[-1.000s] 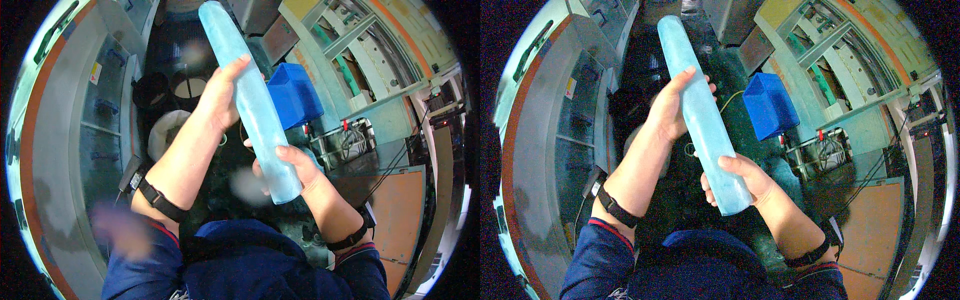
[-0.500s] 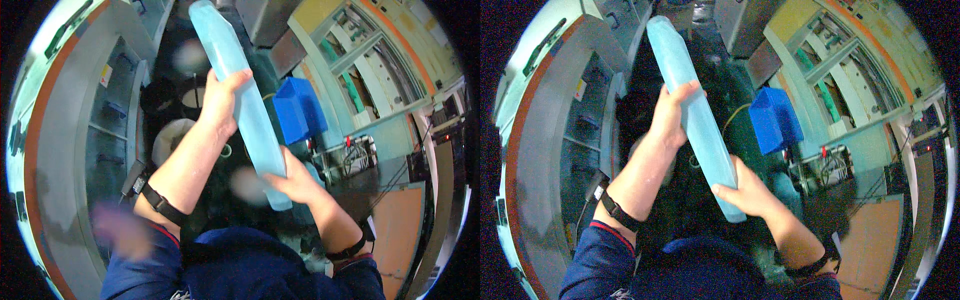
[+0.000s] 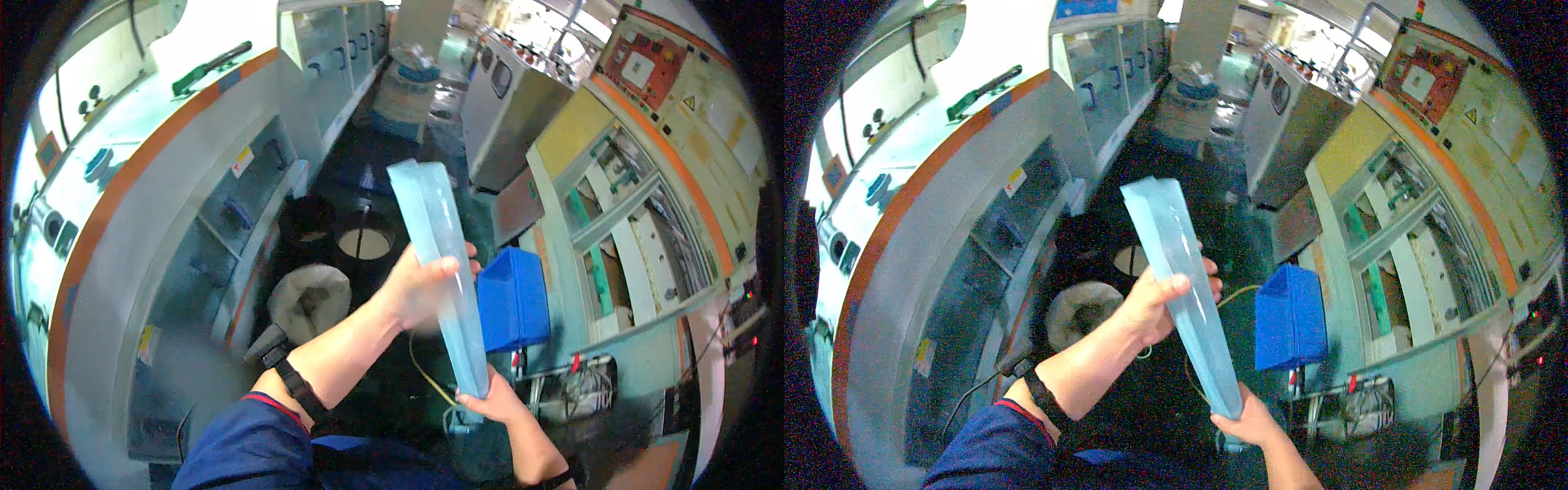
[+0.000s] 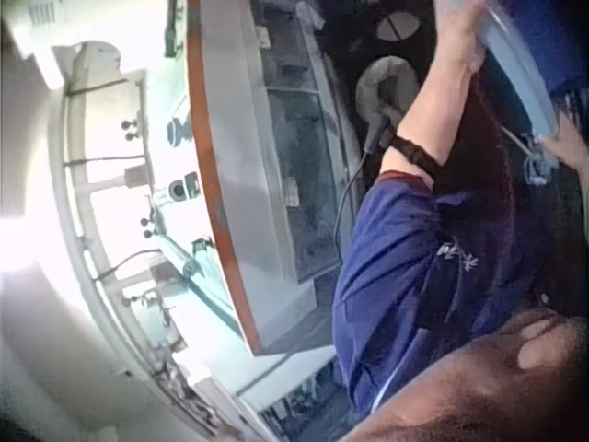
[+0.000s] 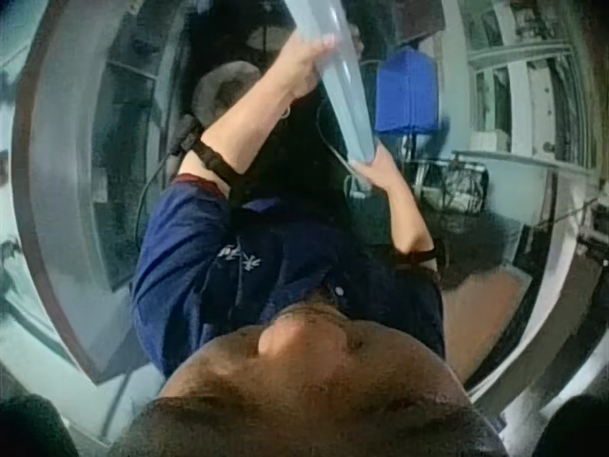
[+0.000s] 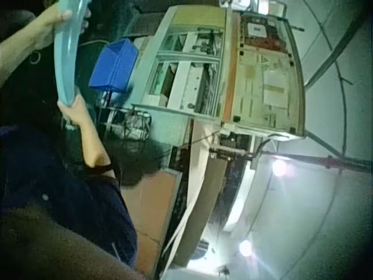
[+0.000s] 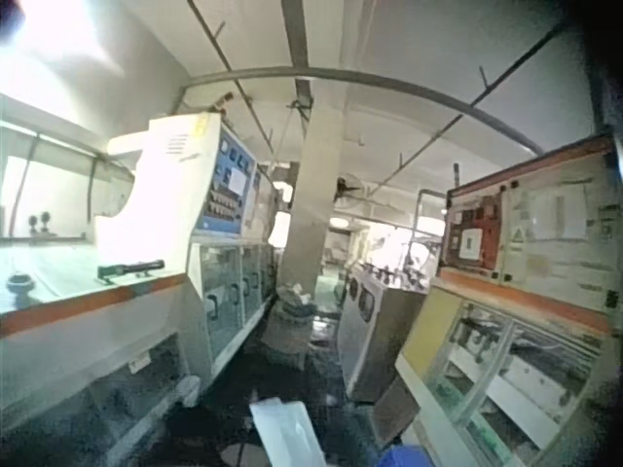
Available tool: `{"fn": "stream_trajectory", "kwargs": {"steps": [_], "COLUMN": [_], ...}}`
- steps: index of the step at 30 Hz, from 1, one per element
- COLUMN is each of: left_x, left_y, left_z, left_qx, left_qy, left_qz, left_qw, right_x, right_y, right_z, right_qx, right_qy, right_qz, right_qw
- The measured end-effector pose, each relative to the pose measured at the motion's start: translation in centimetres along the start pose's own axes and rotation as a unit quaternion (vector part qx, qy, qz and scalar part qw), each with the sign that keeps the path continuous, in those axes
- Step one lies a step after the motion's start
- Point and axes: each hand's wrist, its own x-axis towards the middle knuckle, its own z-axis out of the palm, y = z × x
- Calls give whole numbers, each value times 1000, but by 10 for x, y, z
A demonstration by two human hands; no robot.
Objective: Clean and assemble industrial filter components using pressurized air/water.
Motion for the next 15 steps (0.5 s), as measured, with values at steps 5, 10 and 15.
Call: {"fn": "stream_trajectory", "kwargs": {"steps": [5,10,15], "left_x": [-14,-28,-42], "left_y": [-31,-59,-64], "left_z": [43,68,74], "left_qx": [75,154,222], "left_qy": [21,116,-1], "left_qz": [16,57,21], "left_qw": [997,980,975], "right_x": [-4,12,36], "right_y": [53,86,122], "right_z": [-34,-30,-47], "right_qx": [188,34,127], "right_qy": [-181,-9,-241], "right_qz": [11,-41,29], "right_qw": [965,999,962]}}
